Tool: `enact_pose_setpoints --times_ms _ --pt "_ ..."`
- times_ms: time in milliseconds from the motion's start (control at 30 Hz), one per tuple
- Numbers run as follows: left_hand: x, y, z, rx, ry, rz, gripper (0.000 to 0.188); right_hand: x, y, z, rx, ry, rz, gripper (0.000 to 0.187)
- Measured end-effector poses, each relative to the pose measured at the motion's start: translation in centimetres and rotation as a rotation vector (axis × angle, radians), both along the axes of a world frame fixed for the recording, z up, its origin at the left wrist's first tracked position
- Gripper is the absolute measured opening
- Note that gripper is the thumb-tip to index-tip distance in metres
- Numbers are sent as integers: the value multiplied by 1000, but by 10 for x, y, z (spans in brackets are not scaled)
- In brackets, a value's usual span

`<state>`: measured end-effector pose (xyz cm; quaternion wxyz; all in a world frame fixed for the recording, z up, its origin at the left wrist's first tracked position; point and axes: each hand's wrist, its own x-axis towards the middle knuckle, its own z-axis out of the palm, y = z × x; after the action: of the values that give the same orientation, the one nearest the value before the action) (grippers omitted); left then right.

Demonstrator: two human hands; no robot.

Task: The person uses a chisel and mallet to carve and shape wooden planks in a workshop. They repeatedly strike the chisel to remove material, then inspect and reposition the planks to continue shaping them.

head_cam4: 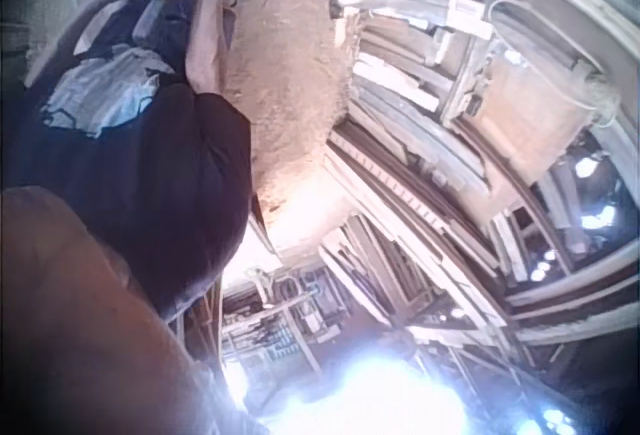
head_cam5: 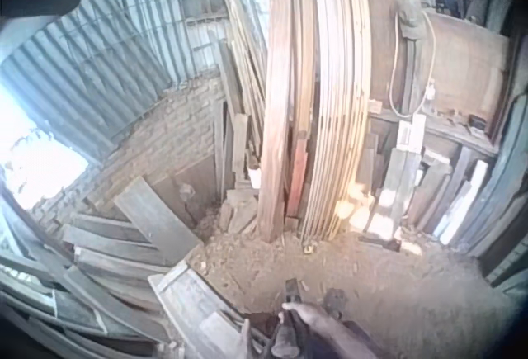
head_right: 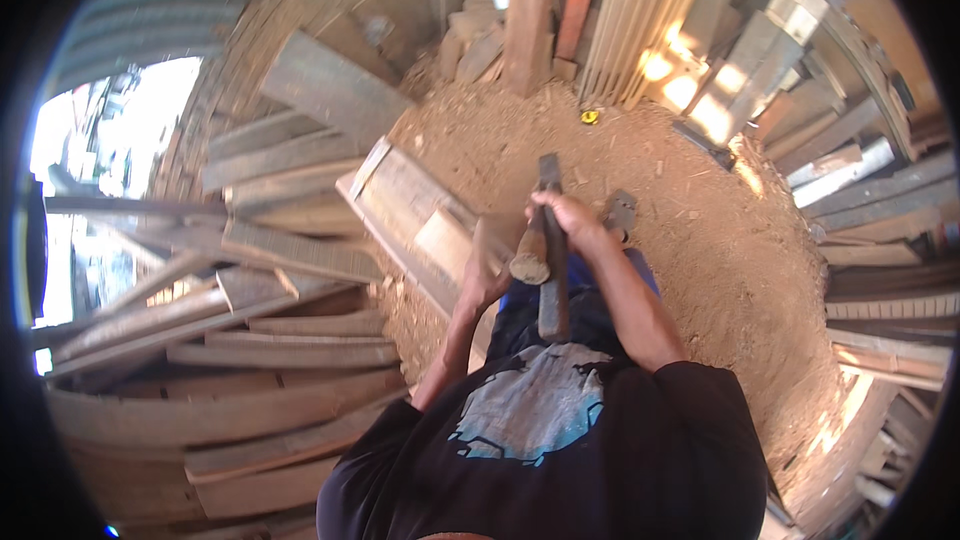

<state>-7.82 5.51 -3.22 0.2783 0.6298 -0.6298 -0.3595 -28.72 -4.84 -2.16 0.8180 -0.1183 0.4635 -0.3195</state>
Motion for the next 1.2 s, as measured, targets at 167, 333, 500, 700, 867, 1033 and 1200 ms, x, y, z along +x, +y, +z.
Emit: enact_pose_setpoints --times_ms 167,333,500,700,867,1033,1200 --pt "-17 -6 111 -432 148 -437 100 29 19 22 72 -99 33 25" --pt "-11 -15 118 -577 493 -521 56 22 19 35 -214 -36 211 33" --pt "19 -34 128 -489 838 -24 36 26 18 112 -617 308 238 34" --pt "61 -64 110 -356 580 326 24 36 33 129 -1069 485 47 26" --pt "72 -85 95 -302 489 367 33 28 60 96 -1169 491 147 12" --pt "80 -115 62 -270 566 373 39 11 46 102 -1084 320 573 13" --pt "83 -130 57 -239 448 409 34 8 45 81 -971 364 551 16"
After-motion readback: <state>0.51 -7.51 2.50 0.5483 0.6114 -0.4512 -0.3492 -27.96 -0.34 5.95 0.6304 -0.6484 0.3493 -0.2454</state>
